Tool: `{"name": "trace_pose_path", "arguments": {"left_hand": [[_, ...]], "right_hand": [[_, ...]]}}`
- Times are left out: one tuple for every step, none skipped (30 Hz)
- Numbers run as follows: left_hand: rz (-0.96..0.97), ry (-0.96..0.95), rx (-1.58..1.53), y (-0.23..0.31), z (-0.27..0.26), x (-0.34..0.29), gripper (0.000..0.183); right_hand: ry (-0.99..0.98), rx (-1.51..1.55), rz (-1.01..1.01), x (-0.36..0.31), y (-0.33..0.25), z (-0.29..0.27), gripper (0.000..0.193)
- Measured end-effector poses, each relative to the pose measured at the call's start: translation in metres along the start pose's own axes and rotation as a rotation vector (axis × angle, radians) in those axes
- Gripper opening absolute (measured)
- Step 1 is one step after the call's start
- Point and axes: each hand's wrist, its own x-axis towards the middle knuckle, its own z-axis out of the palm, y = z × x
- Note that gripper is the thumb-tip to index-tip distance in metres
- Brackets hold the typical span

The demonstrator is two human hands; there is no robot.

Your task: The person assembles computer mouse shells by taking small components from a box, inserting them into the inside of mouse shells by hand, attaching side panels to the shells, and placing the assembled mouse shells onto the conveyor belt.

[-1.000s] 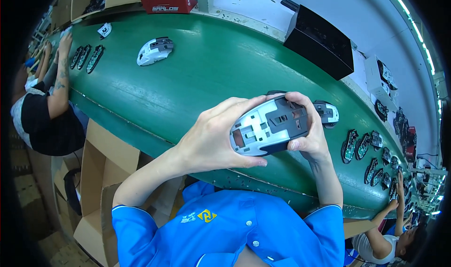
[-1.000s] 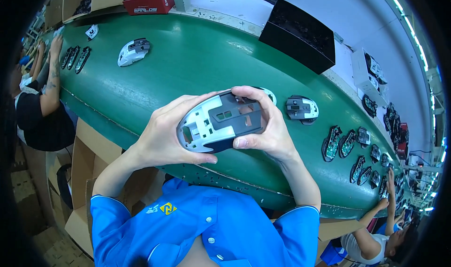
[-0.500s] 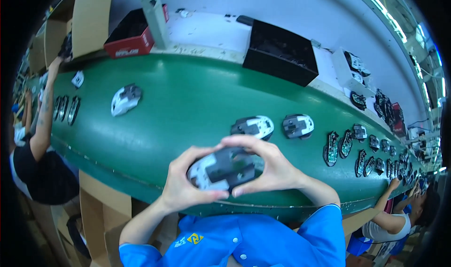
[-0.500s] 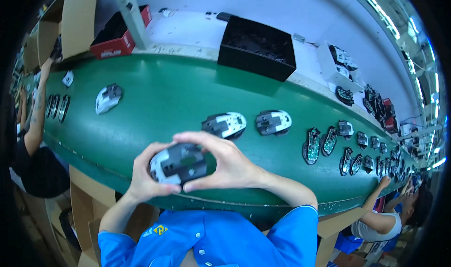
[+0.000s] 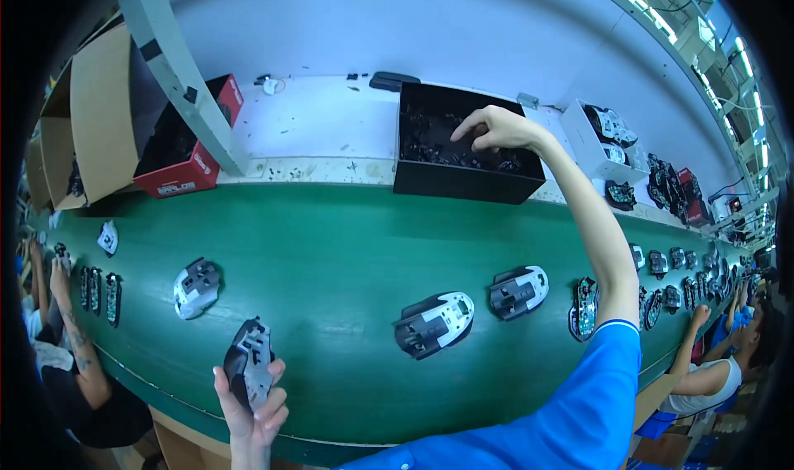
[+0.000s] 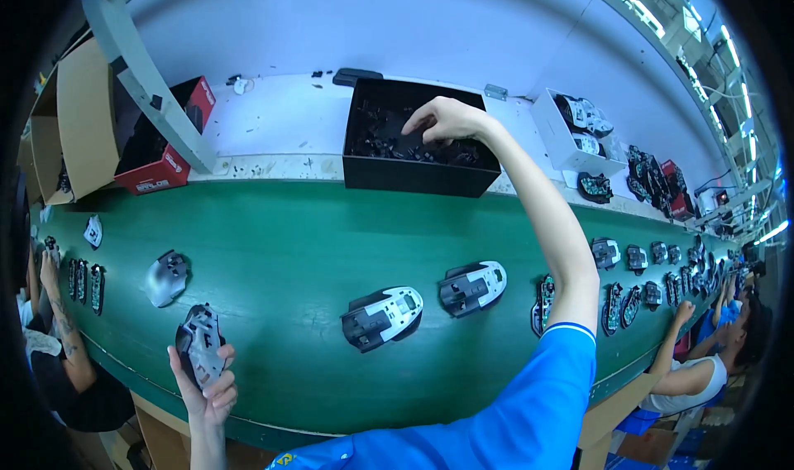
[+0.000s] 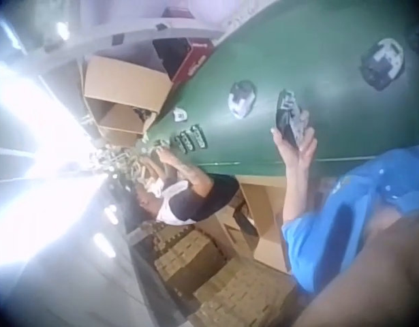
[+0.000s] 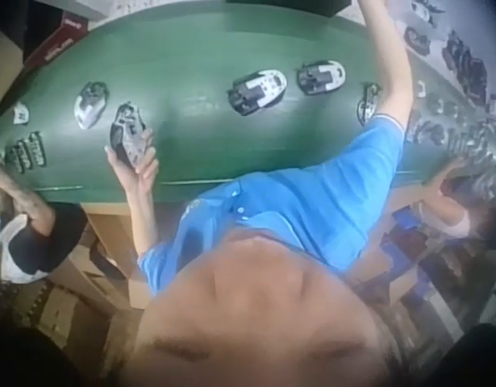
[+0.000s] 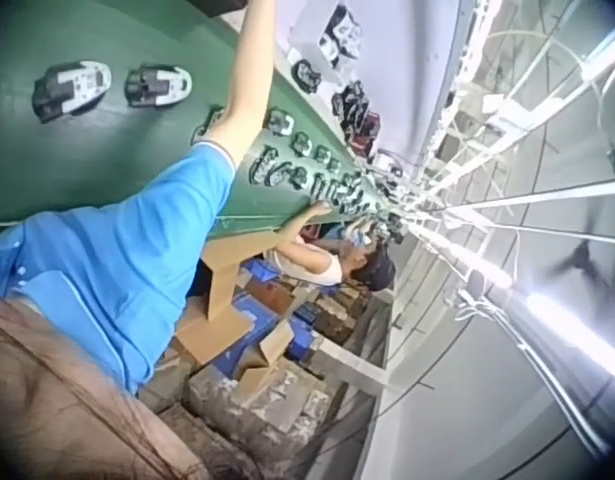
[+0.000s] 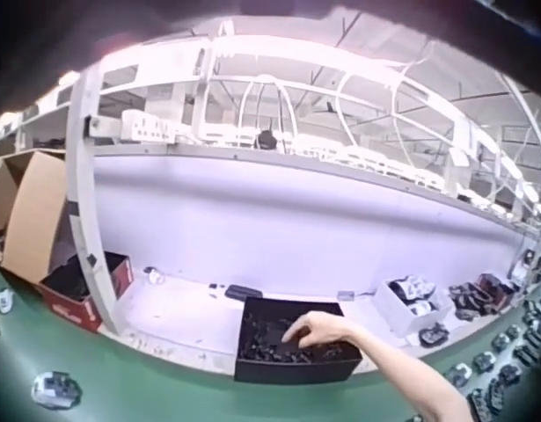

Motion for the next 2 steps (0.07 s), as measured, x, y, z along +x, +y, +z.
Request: {"name": "trace_pose_path", "arguments": {"left_hand": [[-0.023,0.058,0.021,0.003,0.007,0.006,0.076],[-0.039,0.067,0.017,0.002,0.006,0.009,0.076]], "right_hand": [[-0.035,-0.085,-0.035,0.008,0.012,0.003,0.033],[-0.07,-0.17,-0.071,0.014,0.025,0.008,0.033]]}}
